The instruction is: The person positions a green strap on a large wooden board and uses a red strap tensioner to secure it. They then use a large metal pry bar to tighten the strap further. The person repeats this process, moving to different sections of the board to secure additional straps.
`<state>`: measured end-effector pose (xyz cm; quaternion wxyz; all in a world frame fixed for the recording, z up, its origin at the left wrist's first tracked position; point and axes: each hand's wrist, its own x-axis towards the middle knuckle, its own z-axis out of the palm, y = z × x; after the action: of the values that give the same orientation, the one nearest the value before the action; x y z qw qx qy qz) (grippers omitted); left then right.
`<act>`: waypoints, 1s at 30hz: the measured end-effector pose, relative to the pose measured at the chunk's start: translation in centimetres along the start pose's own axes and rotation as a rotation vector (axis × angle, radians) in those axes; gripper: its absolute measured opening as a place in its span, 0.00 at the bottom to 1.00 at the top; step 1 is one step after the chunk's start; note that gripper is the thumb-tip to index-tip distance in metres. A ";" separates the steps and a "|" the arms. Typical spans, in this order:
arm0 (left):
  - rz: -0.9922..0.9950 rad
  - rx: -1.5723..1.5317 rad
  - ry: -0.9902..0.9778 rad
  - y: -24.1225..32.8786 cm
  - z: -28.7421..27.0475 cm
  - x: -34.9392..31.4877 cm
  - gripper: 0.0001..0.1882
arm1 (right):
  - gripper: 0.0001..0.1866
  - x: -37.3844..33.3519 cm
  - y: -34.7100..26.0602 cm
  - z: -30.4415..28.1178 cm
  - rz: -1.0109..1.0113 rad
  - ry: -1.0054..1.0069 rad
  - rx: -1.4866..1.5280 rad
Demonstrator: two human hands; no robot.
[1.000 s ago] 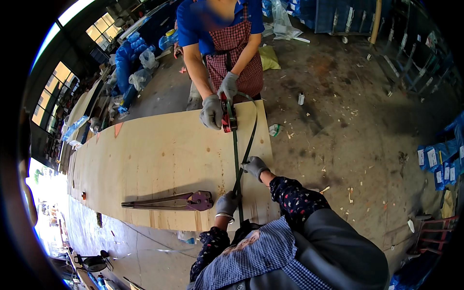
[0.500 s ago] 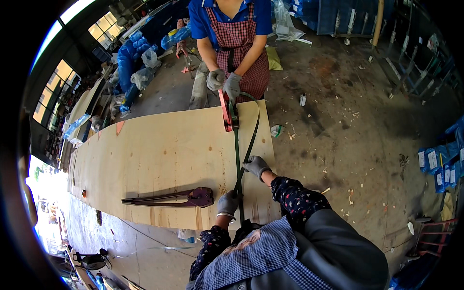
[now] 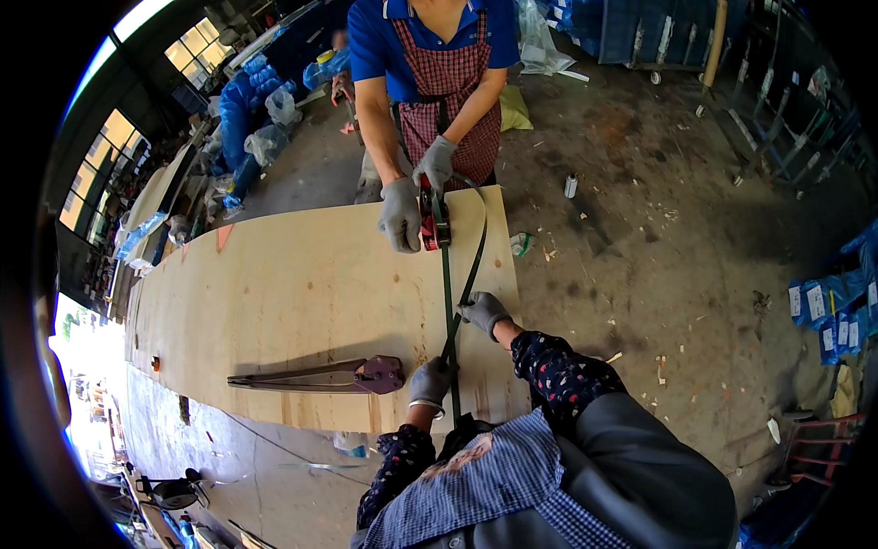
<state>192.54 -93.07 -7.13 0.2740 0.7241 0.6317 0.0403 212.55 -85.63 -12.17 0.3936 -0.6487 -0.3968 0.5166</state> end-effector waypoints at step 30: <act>-0.013 -0.013 0.005 0.3 -0.2 0.1 0.21 | 0.11 -0.3 -1.1 -0.3 0.018 -0.015 -0.009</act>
<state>192.73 -92.98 -6.88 0.2774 0.7180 0.6368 0.0445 212.71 -85.56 -10.99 0.3829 -0.6503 -0.3962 0.5230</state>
